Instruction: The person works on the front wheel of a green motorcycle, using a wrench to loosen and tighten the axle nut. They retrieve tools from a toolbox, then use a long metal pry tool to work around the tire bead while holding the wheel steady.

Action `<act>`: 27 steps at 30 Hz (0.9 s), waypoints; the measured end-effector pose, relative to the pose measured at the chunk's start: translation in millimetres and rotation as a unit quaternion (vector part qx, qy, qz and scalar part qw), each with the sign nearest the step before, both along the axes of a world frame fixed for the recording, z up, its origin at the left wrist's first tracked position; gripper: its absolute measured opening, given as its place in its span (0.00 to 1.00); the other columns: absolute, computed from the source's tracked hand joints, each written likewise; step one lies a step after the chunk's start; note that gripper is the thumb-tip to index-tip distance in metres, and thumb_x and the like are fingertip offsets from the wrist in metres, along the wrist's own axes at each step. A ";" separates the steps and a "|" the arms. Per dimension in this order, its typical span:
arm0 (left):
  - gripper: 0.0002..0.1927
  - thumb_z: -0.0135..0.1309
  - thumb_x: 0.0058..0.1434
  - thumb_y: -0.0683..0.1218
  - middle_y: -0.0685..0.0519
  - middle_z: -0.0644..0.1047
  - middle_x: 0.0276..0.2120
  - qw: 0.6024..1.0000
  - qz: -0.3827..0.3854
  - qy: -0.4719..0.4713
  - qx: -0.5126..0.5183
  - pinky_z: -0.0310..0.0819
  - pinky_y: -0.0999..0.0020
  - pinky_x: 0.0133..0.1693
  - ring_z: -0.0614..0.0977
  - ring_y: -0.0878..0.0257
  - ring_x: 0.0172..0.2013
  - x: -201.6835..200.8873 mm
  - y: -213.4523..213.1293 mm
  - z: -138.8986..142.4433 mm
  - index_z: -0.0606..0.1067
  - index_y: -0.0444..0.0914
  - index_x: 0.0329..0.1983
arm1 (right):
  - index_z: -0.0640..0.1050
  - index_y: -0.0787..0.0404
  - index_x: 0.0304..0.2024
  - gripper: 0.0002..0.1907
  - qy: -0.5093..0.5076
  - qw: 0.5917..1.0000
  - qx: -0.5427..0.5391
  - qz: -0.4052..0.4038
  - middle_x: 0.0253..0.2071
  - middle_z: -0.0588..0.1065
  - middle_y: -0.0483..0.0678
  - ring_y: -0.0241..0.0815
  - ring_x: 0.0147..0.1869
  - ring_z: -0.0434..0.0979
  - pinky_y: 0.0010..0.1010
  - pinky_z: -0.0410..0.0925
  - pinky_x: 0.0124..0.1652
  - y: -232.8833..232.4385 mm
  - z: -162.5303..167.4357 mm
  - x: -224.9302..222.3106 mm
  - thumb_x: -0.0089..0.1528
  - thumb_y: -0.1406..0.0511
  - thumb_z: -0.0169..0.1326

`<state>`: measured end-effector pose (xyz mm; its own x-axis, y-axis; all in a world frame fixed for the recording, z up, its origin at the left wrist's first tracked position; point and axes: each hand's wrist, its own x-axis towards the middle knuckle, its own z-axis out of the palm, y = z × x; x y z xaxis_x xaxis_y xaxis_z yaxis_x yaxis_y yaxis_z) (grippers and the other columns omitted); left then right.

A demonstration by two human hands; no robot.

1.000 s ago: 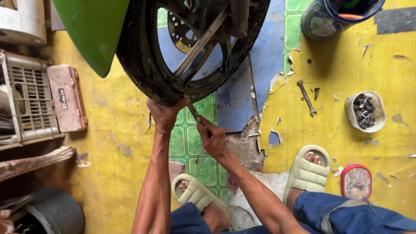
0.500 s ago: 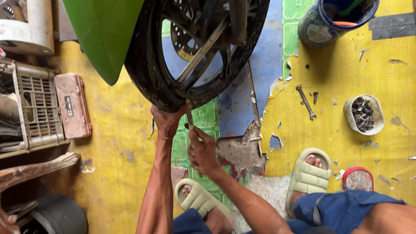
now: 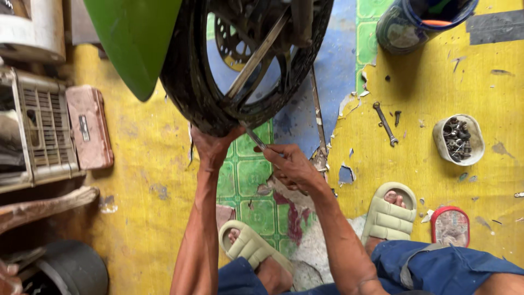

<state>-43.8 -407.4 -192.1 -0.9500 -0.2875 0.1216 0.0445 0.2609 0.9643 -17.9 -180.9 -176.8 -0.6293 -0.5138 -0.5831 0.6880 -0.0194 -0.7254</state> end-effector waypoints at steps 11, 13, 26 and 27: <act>0.23 0.74 0.47 0.39 0.54 0.82 0.39 0.997 -0.035 -0.013 0.061 0.79 0.70 0.44 0.81 0.67 0.39 -8.4 -8.5 2.7 0.79 0.32 0.45 | 0.80 0.61 0.59 0.21 0.374 0.908 0.175 0.070 0.26 0.75 0.35 0.25 0.31 0.74 0.24 0.69 0.32 4.0 -27.7 -21.3 0.72 0.53 0.55; 0.21 0.74 0.48 0.39 0.55 0.83 0.38 0.997 -0.028 -0.029 0.060 0.79 0.71 0.42 0.81 0.67 0.37 -7.6 -7.1 1.3 0.79 0.32 0.44 | 0.79 0.54 0.60 0.21 0.216 0.945 0.245 0.027 0.17 0.66 0.41 0.32 0.20 0.60 0.32 0.57 0.22 -26.8 -36.0 16.5 0.69 0.55 0.49; 0.19 0.74 0.46 0.41 0.56 0.83 0.35 0.998 -0.010 -0.040 0.039 0.77 0.70 0.40 0.79 0.68 0.35 -5.1 -6.1 -3.4 0.80 0.33 0.40 | 0.75 0.67 0.62 0.21 0.243 0.915 0.115 -0.299 0.21 0.66 0.41 0.28 0.24 0.62 0.27 0.59 0.24 -124.1 -67.6 60.1 0.70 0.62 0.49; 0.20 0.75 0.46 0.41 0.56 0.83 0.36 0.999 -0.011 -0.030 0.022 0.77 0.69 0.41 0.79 0.67 0.36 -5.8 -7.4 -2.2 0.80 0.33 0.41 | 0.76 0.66 0.62 0.21 0.222 0.923 0.123 -0.290 0.21 0.68 0.42 0.28 0.23 0.62 0.28 0.59 0.23 -115.4 -64.5 56.7 0.69 0.62 0.50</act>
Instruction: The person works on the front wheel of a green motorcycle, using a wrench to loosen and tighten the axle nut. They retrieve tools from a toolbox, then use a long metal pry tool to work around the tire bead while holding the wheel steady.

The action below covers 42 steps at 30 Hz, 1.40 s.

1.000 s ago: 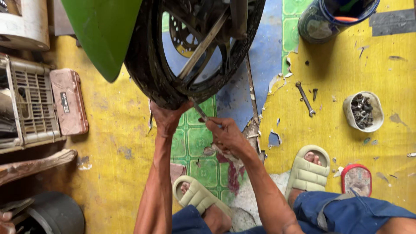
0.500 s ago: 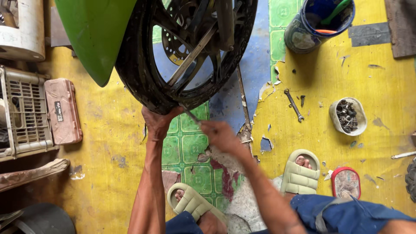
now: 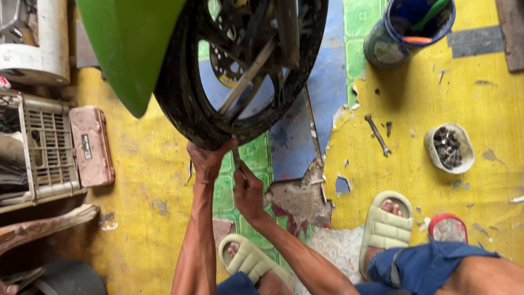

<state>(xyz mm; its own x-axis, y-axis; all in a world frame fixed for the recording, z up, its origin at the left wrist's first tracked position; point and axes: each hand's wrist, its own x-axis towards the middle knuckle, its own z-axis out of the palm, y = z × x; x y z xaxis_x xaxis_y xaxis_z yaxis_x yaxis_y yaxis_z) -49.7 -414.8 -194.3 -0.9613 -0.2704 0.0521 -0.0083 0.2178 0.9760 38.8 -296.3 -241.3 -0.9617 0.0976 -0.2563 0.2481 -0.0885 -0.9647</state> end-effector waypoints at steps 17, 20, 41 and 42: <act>0.22 0.76 0.46 0.41 0.54 0.83 0.38 1.000 -0.017 0.010 -0.008 0.78 0.68 0.43 0.81 0.66 0.37 -3.7 1.1 10.9 0.80 0.32 0.43 | 0.81 0.52 0.57 0.19 -0.011 0.908 0.232 0.348 0.19 0.72 0.49 0.33 0.22 0.66 0.32 0.64 0.25 121.8 57.4 -89.6 0.67 0.55 0.53; 0.20 0.75 0.47 0.40 0.55 0.83 0.36 1.000 -0.019 0.001 -0.005 0.78 0.70 0.40 0.81 0.67 0.35 -4.7 0.6 9.3 0.80 0.32 0.41 | 0.78 0.58 0.59 0.18 0.060 0.968 0.163 0.182 0.22 0.69 0.48 0.31 0.24 0.66 0.31 0.63 0.25 73.3 17.8 -30.0 0.69 0.59 0.54; 0.21 0.74 0.47 0.41 0.56 0.82 0.36 1.000 -0.014 0.011 -0.007 0.77 0.69 0.41 0.79 0.67 0.36 -2.0 -5.7 2.1 0.79 0.34 0.42 | 0.79 0.63 0.59 0.18 0.041 0.987 0.072 0.140 0.21 0.67 0.39 0.26 0.23 0.60 0.25 0.56 0.23 45.0 23.0 -32.3 0.71 0.60 0.52; 0.22 0.74 0.46 0.42 0.55 0.81 0.37 0.999 -0.014 0.030 -0.020 0.77 0.69 0.42 0.79 0.66 0.36 -1.0 -5.1 2.8 0.79 0.33 0.43 | 0.79 0.63 0.59 0.17 0.113 0.978 0.106 0.142 0.24 0.69 0.38 0.25 0.25 0.62 0.24 0.59 0.24 54.0 25.8 -38.3 0.72 0.60 0.53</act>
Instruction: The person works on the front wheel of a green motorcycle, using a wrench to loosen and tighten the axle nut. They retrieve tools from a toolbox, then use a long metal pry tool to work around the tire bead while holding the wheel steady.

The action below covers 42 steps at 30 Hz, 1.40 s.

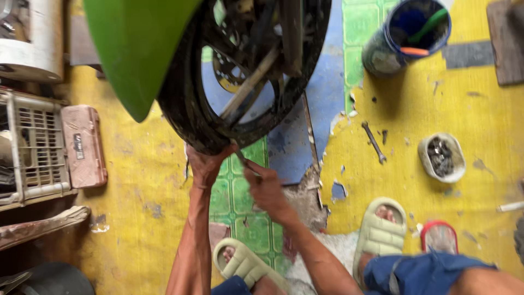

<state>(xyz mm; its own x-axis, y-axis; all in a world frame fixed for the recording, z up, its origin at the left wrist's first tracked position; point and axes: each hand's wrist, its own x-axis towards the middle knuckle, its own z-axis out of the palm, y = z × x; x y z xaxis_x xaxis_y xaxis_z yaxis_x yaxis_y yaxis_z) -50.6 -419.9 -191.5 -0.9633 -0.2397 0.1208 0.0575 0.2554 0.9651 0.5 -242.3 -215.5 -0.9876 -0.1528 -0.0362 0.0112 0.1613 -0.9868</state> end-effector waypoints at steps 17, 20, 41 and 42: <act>0.41 0.76 0.54 0.49 0.44 0.70 0.56 0.937 0.217 0.153 -0.225 0.63 0.59 0.58 0.71 0.54 0.57 20.9 75.3 46.8 0.62 0.38 0.62 | 0.72 0.53 0.67 0.25 -0.287 0.950 -0.108 0.059 0.15 0.66 0.40 0.30 0.15 0.63 0.29 0.58 0.16 11.9 1.1 11.3 0.68 0.56 0.48; 0.32 0.70 0.57 0.50 0.47 0.72 0.57 0.852 0.007 0.303 -0.426 0.58 0.50 0.67 0.70 0.49 0.61 -12.8 106.7 108.0 0.68 0.43 0.61 | 0.74 0.68 0.57 0.20 -0.300 0.946 -0.111 0.047 0.18 0.69 0.42 0.33 0.16 0.66 0.31 0.60 0.17 8.1 0.5 14.0 0.70 0.59 0.48; 0.34 0.57 0.58 0.73 0.49 0.77 0.16 0.611 -0.223 -0.052 -0.758 0.71 0.59 0.22 0.81 0.55 0.19 -196.3 118.9 110.2 0.81 0.40 0.19 | 0.69 0.73 0.64 0.31 0.067 0.915 -0.257 -0.305 0.51 0.76 0.56 0.46 0.53 0.78 0.41 0.74 0.53 45.3 -61.7 74.9 0.74 0.51 0.42; 0.36 0.56 0.59 0.74 0.50 0.76 0.14 0.597 -0.216 -0.066 -0.770 0.70 0.59 0.21 0.80 0.56 0.18 -196.2 118.1 107.8 0.81 0.39 0.18 | 0.69 0.74 0.63 0.33 0.068 0.896 -0.316 -0.303 0.51 0.75 0.57 0.49 0.56 0.79 0.46 0.75 0.57 50.5 -62.7 71.5 0.75 0.49 0.41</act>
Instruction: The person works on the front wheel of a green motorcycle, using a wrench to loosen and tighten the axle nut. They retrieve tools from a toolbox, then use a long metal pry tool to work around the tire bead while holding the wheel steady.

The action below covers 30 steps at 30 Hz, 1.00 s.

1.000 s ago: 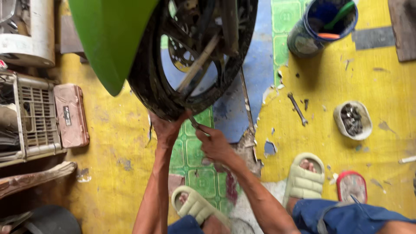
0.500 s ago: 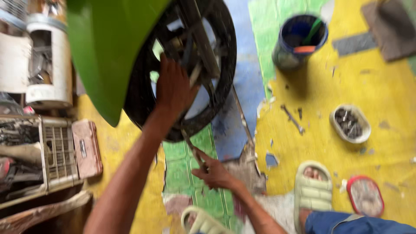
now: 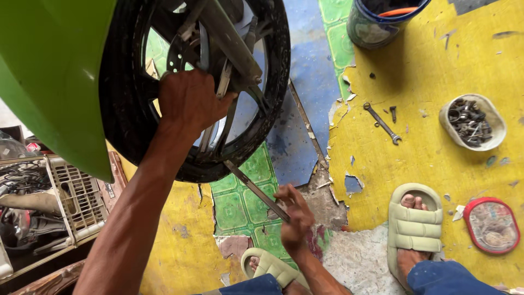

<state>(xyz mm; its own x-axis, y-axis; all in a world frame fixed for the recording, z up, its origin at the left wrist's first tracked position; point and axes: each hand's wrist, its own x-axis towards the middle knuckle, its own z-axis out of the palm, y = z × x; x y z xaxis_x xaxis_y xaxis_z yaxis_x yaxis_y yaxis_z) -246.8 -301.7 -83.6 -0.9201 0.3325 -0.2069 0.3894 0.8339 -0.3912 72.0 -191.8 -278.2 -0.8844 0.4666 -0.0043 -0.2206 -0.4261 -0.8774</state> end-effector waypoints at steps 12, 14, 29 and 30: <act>0.37 0.53 0.62 0.77 0.51 0.78 0.18 0.991 -0.059 0.116 0.022 0.70 0.59 0.22 0.80 0.57 0.19 9.1 -26.3 -23.4 0.80 0.39 0.22 | 0.75 0.70 0.49 0.21 0.029 0.992 0.063 0.104 0.22 0.66 0.44 0.35 0.26 0.68 0.37 0.60 0.47 73.8 75.2 -149.1 0.77 0.56 0.43; 0.36 0.55 0.59 0.76 0.48 0.79 0.20 0.989 -0.051 0.111 0.082 0.71 0.58 0.24 0.81 0.54 0.22 8.8 -27.5 -24.8 0.80 0.40 0.23 | 0.80 0.67 0.41 0.21 -0.004 0.992 0.081 0.097 0.20 0.65 0.40 0.27 0.21 0.61 0.22 0.54 0.26 62.3 79.2 -171.7 0.78 0.59 0.43; 0.32 0.60 0.60 0.70 0.43 0.79 0.26 0.982 -0.018 0.080 0.169 0.74 0.51 0.36 0.82 0.47 0.29 13.2 -41.7 -42.1 0.82 0.35 0.29 | 0.83 0.54 0.49 0.21 0.043 0.699 0.630 0.335 0.51 0.75 0.52 0.52 0.55 0.72 0.44 0.65 0.46 79.5 -21.9 -154.7 0.52 0.62 0.60; 0.31 0.60 0.63 0.69 0.41 0.80 0.29 0.980 -0.006 0.051 0.190 0.73 0.49 0.38 0.83 0.45 0.33 15.8 -39.4 -36.1 0.82 0.35 0.32 | 0.84 0.52 0.51 0.26 0.043 0.609 0.660 0.438 0.55 0.74 0.53 0.55 0.59 0.69 0.49 0.61 0.45 78.3 -29.1 -147.1 0.48 0.63 0.60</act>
